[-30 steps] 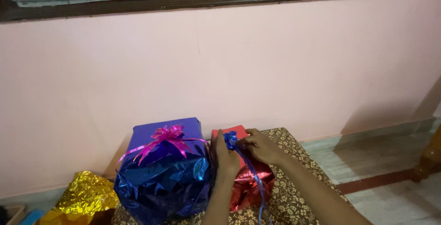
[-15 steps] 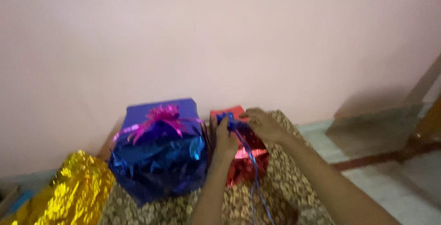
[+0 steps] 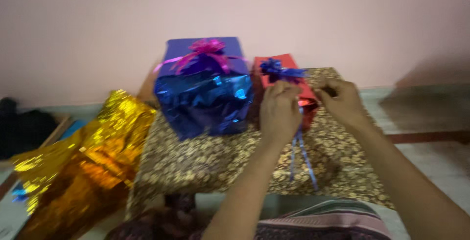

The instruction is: The person wraps a blue gift box with shiny blue paper, then ties a pink ribbon around it. They also tie a blue ribbon around a red gift box and place a gold-wrapped box on the table.

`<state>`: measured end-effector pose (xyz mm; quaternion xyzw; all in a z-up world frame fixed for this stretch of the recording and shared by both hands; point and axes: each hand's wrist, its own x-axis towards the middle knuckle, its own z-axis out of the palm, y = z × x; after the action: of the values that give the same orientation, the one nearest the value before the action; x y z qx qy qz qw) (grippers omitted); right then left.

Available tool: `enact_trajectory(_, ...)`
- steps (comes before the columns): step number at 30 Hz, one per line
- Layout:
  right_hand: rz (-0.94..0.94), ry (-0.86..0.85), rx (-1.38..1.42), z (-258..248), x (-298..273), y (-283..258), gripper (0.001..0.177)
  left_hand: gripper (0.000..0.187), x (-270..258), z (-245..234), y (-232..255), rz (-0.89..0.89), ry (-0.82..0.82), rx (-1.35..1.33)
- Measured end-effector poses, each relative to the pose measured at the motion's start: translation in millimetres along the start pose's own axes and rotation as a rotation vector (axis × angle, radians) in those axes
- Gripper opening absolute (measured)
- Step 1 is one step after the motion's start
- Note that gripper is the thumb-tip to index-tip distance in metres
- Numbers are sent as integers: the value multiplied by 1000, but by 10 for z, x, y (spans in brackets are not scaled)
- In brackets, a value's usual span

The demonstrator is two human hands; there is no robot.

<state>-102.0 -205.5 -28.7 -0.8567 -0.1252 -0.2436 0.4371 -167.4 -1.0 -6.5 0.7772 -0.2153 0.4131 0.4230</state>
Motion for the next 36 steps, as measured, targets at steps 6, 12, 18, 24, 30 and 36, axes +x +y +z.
enact_trajectory(6,-284,29,-53,227,-316,-496,12,30,-276,-377,78,74,63,17)
enact_trajectory(12,-321,20,-195,470,-476,-1046,14,23,-477,-818,-100,44,62,15)
enact_trajectory(18,-240,-142,-28,1017,-751,-1519,17,20,-876,-1626,-526,-46,9,109)
enact_trajectory(24,-337,-376,-48,1791,-999,-2015,19,19,-1244,-2648,-969,-193,16,269)
enact_trajectory(30,-493,-564,62,2573,-1196,-2305,20,17,-1534,-3395,-1209,-430,6,309)
enact_trajectory(36,-485,-648,4,3025,-1308,-2485,18,18,-1758,-3559,-1352,-544,-105,283)
